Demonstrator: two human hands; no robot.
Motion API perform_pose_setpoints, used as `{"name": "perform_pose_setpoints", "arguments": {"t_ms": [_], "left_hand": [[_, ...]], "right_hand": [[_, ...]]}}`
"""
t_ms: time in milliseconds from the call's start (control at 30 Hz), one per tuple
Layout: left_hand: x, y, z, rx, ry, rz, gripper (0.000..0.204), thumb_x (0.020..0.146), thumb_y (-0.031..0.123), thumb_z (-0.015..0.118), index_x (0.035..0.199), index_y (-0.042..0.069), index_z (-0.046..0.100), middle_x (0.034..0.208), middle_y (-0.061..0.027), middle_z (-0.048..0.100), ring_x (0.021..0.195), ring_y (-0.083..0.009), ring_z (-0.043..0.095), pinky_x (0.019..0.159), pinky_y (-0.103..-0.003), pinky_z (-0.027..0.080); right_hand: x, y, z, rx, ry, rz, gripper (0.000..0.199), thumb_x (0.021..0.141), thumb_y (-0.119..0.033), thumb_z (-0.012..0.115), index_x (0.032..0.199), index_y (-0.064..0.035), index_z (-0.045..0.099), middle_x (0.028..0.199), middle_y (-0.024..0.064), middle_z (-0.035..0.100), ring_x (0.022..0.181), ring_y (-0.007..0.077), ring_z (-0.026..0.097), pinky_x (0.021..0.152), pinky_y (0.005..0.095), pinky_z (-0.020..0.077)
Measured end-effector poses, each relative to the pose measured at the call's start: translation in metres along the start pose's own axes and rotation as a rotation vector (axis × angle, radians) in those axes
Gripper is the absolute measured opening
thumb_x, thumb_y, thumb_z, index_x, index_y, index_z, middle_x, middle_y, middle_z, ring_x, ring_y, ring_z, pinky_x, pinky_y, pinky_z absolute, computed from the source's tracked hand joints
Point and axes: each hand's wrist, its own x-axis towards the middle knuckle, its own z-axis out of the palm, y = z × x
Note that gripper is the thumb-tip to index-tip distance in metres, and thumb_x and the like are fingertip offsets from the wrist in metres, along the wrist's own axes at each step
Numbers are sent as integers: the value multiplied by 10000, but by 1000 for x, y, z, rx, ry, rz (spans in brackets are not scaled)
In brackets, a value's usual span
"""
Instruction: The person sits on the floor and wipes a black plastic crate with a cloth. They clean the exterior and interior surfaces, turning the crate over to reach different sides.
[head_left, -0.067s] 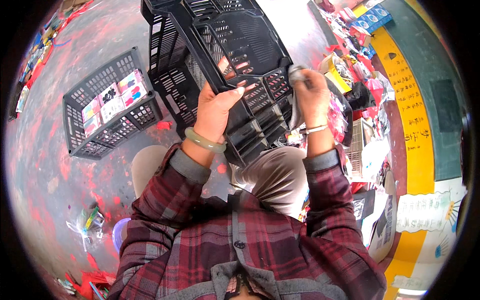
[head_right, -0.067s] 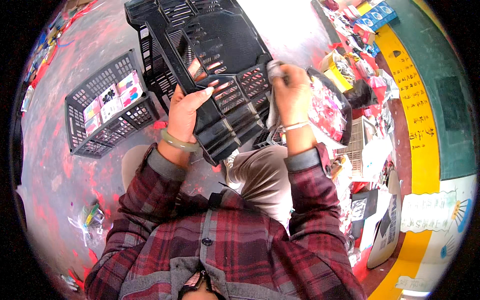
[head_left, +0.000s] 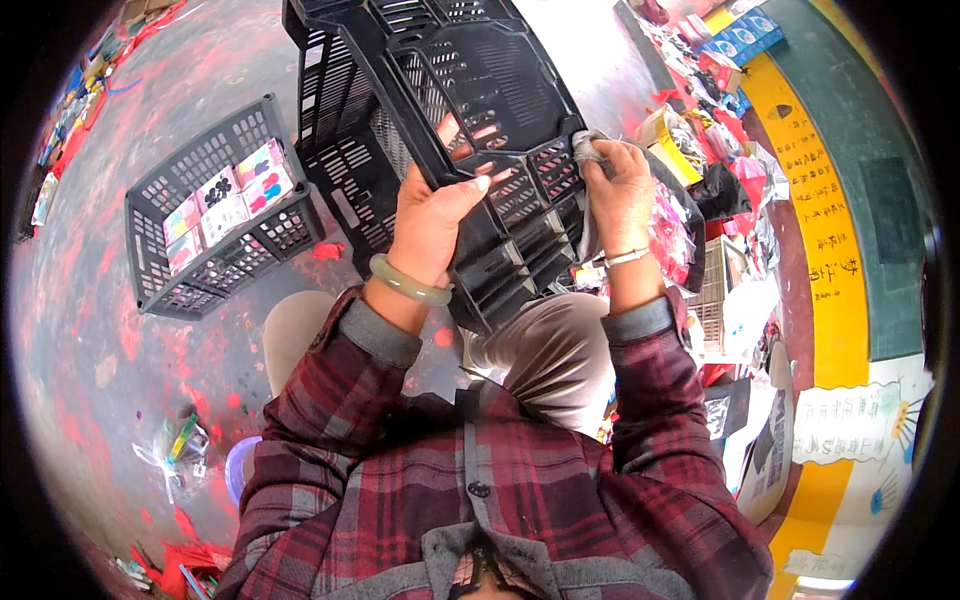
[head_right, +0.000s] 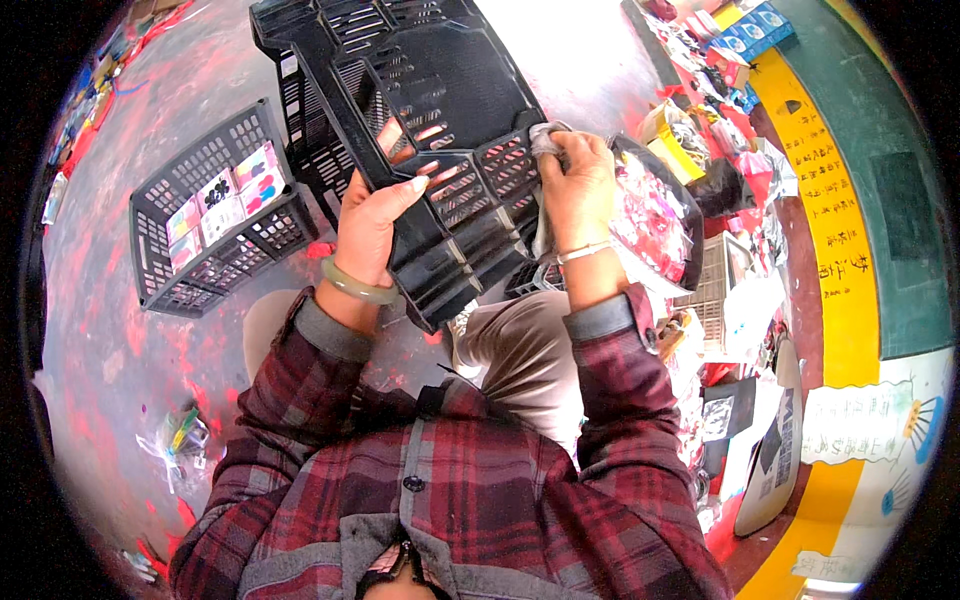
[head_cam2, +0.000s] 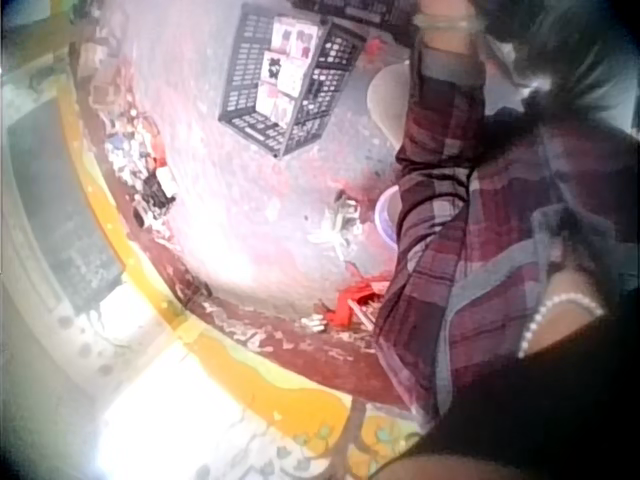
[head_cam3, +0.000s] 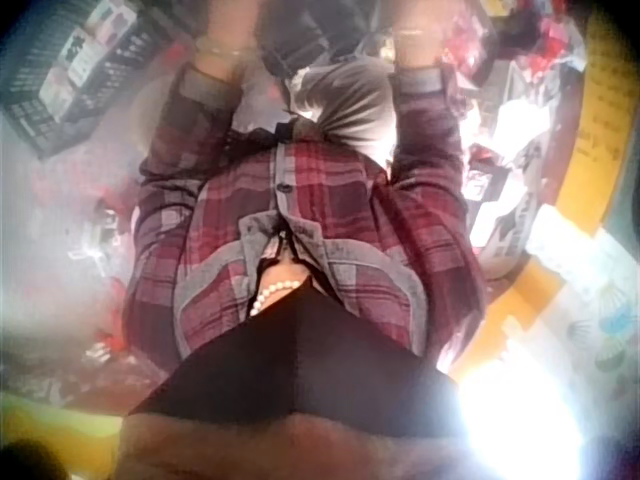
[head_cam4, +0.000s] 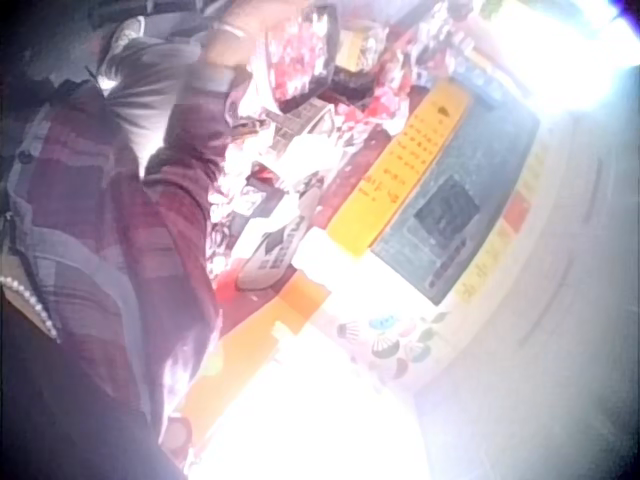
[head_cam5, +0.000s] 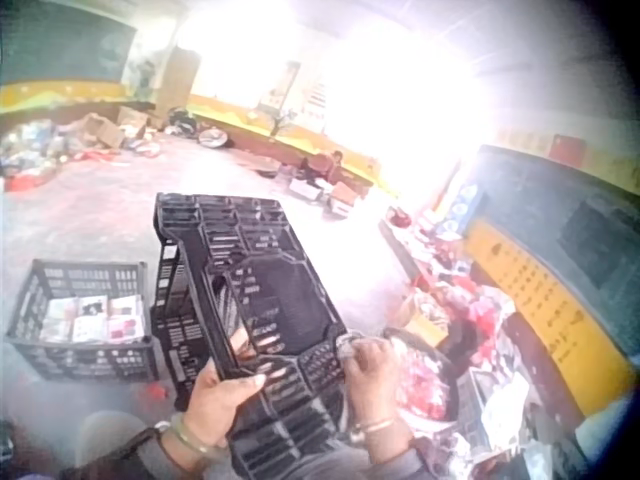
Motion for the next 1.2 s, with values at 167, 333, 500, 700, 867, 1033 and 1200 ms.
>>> {"name": "perform_pose_setpoints", "arguments": {"t_ms": [167,333,500,700,867,1033,1200], "left_hand": [[-2,-3,1,12,-11,1,567,798,-88,482,1341,12,350,1219,-131,493,1068,-208,526,933,-376,468],[-1,-1,-1,30,-56,29,566,799,-98,481,1339,12,354,1218,-126,496,1036,-200,539,917,-360,476],[3,-6,-5,7,5,17,581,793,-114,486,1343,15,351,1210,-120,505,1003,-184,547,891,-346,489],[0,-6,-2,31,4,37,589,790,-99,497,1347,16,344,1209,-128,499,995,-187,545,891,-353,489],[-4,-7,-2,-7,-12,20,580,795,-81,506,1344,9,343,1218,-130,496,1027,-203,548,905,-357,479],[-2,-3,-4,-3,-31,24,581,798,-67,504,1348,2,331,1216,-128,511,1033,-200,554,885,-338,479],[3,-3,-4,-36,-22,6,595,798,-70,499,1359,4,314,1212,-119,520,1016,-184,561,875,-315,475]], "right_hand": [[1,-3,7,-134,45,-152,238,707,-28,581,932,-33,658,920,130,606,863,318,560,790,374,450],[-4,-14,9,10,17,-140,265,697,35,563,926,-39,674,921,121,620,856,298,580,780,357,463],[-5,-25,-2,383,-202,-141,300,689,94,566,940,-35,670,918,108,626,867,243,602,783,292,466],[8,-20,-13,741,-486,-104,292,691,119,526,916,-19,652,929,119,621,919,234,592,815,281,455],[0,-2,-9,187,-157,-102,277,713,112,506,918,-11,646,952,83,616,919,196,580,829,278,445],[-2,-31,-33,677,-425,55,269,696,66,562,935,-20,653,901,89,612,874,202,586,824,268,442],[-10,-66,-28,373,-290,-240,244,692,4,595,926,-28,655,856,107,578,851,246,575,757,294,464]]}}
